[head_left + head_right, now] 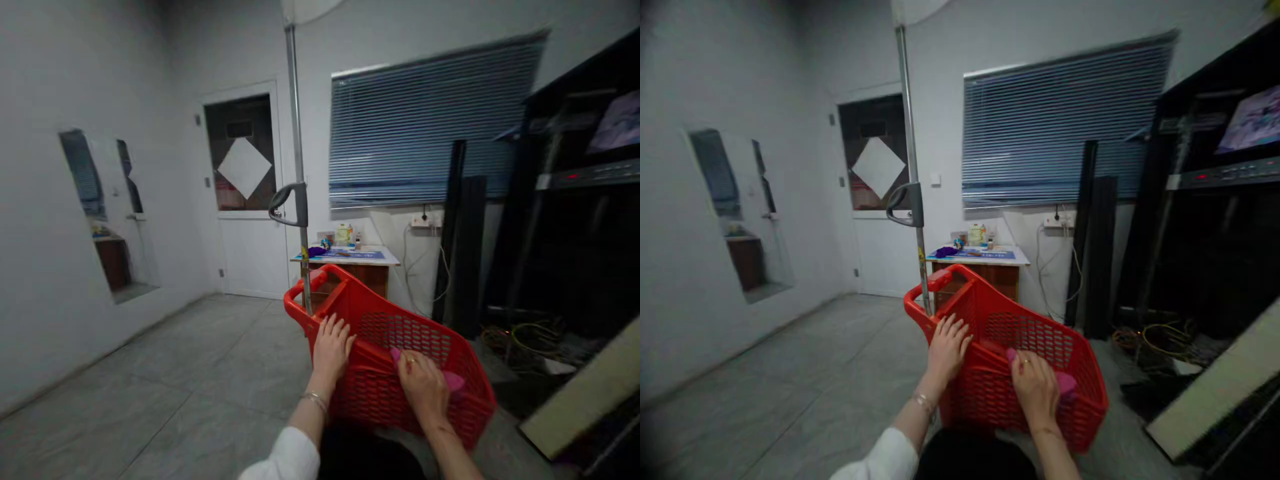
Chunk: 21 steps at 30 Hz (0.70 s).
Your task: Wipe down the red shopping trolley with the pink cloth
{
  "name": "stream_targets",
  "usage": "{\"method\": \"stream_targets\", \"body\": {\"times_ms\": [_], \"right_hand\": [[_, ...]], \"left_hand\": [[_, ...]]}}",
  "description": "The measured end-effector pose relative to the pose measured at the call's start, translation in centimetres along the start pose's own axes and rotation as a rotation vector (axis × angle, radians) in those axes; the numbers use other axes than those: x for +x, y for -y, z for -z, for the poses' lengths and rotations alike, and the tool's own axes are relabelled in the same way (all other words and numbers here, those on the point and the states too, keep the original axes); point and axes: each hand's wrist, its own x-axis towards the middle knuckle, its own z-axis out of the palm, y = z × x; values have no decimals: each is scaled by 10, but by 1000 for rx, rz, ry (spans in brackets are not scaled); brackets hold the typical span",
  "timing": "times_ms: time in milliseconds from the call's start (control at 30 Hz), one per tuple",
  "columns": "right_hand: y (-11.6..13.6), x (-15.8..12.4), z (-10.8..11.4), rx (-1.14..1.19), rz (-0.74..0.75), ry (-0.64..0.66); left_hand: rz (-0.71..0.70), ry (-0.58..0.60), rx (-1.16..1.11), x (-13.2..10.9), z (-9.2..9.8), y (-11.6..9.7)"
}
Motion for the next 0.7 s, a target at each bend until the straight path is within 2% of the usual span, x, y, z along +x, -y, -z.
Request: {"method": "stream_targets", "body": {"times_ms": [100, 200, 300, 433, 500, 600, 700], "right_hand": [[-27, -6, 2, -1, -6, -42], [-32, -3, 1, -31, -58, -61], [-3, 8, -2, -20, -88, -62], [62, 25, -8, 91, -64, -76], [85, 31, -10, 109, -76, -93], [90, 30, -10, 127, -53, -88], [60, 18, -5, 119, -14, -68]], "left_hand": [[25, -32, -7, 1, -7, -15], [45, -60, -6, 2, -12, -25], [53, -76, 1, 3, -15, -28], [50, -80, 14, 1, -12, -22], [40, -75, 28, 0, -10, -17], [14, -60, 45, -1, -6, -8], [-5, -53, 47, -1, -3, -1]]}}
